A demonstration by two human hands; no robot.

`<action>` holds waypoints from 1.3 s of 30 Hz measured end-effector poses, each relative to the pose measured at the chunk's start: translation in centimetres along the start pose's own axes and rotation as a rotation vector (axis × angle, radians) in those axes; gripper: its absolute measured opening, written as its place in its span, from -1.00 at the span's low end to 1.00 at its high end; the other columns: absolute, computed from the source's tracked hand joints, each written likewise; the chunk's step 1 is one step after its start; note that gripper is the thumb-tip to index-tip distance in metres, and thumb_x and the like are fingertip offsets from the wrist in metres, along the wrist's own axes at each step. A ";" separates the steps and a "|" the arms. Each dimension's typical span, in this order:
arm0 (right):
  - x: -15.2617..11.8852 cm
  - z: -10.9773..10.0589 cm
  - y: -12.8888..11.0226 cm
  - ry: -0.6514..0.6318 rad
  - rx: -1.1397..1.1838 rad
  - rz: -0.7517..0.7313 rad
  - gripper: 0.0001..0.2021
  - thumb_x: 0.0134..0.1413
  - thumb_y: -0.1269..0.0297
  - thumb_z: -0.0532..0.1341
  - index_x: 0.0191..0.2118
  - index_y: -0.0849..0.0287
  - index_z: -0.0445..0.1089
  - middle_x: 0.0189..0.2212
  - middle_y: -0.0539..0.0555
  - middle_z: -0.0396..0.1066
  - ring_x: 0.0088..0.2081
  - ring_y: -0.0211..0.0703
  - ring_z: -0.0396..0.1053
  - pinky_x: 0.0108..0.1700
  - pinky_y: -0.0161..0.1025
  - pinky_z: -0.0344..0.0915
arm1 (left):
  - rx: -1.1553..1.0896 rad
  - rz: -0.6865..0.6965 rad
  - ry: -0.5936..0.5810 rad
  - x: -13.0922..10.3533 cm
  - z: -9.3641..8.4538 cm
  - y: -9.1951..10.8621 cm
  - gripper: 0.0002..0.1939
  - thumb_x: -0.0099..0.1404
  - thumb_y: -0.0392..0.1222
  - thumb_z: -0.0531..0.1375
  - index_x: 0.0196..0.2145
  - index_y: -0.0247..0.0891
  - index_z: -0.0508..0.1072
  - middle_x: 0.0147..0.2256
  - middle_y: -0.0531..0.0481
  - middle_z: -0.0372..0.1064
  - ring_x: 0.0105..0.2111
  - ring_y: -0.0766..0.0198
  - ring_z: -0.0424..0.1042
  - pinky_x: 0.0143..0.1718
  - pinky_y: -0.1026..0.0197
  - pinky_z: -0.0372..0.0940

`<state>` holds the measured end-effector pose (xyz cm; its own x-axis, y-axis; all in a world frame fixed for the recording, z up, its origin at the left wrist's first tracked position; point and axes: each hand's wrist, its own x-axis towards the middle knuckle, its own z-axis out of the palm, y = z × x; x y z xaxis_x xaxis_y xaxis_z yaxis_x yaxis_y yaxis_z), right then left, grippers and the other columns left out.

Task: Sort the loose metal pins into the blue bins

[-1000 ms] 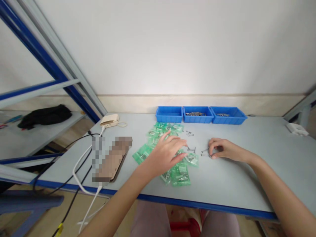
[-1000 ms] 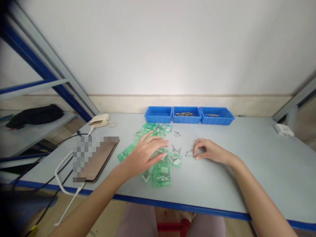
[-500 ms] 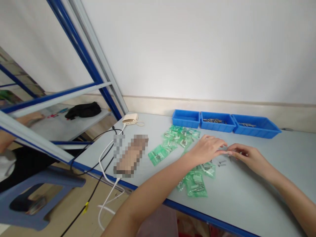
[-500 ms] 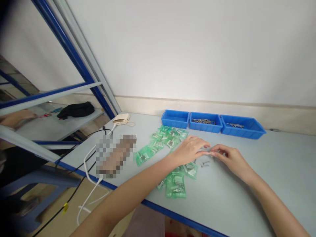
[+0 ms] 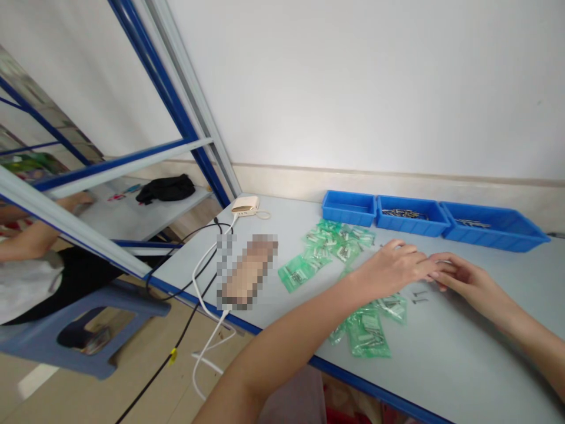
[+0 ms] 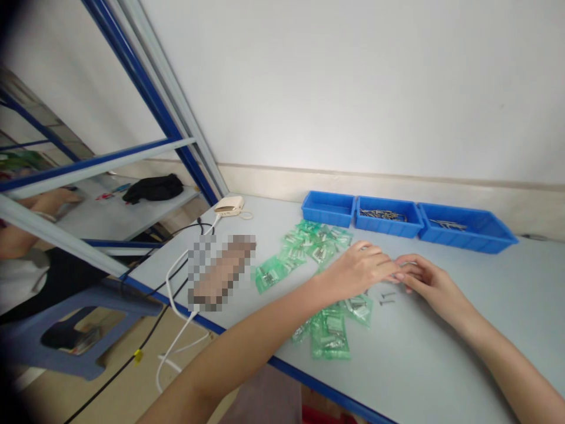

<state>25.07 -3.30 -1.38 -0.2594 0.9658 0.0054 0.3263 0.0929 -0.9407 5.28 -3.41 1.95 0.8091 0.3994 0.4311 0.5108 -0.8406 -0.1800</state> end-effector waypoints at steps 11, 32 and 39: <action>-0.2 -0.6 -0.8 0.056 -0.263 -0.001 -0.51 -0.26 -0.22 0.18 -0.35 0.11 0.46 -0.35 0.08 0.48 -0.37 -0.08 0.38 -0.31 -0.18 0.34 | -0.115 -0.242 0.043 -0.8 -3.3 -1.0 -0.64 0.33 -0.02 -0.02 -0.06 -0.30 0.31 -0.08 -0.03 0.35 -0.04 0.24 0.24 0.06 0.14 0.01; -0.4 -0.9 -0.4 0.037 -0.365 -0.050 -0.51 -0.01 -0.12 0.03 -0.11 0.14 0.34 -0.47 0.05 0.39 -0.47 -0.17 0.28 -0.40 -0.27 0.23 | 0.098 -0.993 -0.166 -26.2 -11.8 -0.6 -0.63 0.33 0.00 -0.08 -0.01 -0.17 0.27 -0.04 -0.04 0.33 -0.01 0.19 0.26 0.19 -0.10 -0.18; -0.7 -0.8 -1.0 0.003 -0.327 -0.042 -0.59 0.05 -0.07 0.03 -0.09 0.06 0.29 -0.45 0.05 0.38 -0.46 -0.16 0.29 -0.38 -0.26 0.22 | 0.061 -0.859 0.021 -18.7 -11.8 -1.0 -0.69 0.34 -0.08 -0.05 -0.03 -0.19 0.26 -0.01 -0.06 0.31 0.01 0.21 0.22 0.15 -0.03 -0.07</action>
<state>25.69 -3.88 -0.11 -0.2760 0.9602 0.0437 0.5901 0.2052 -0.7808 -13.73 -14.37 4.50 0.1298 0.8804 0.4561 0.9586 -0.2291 0.1693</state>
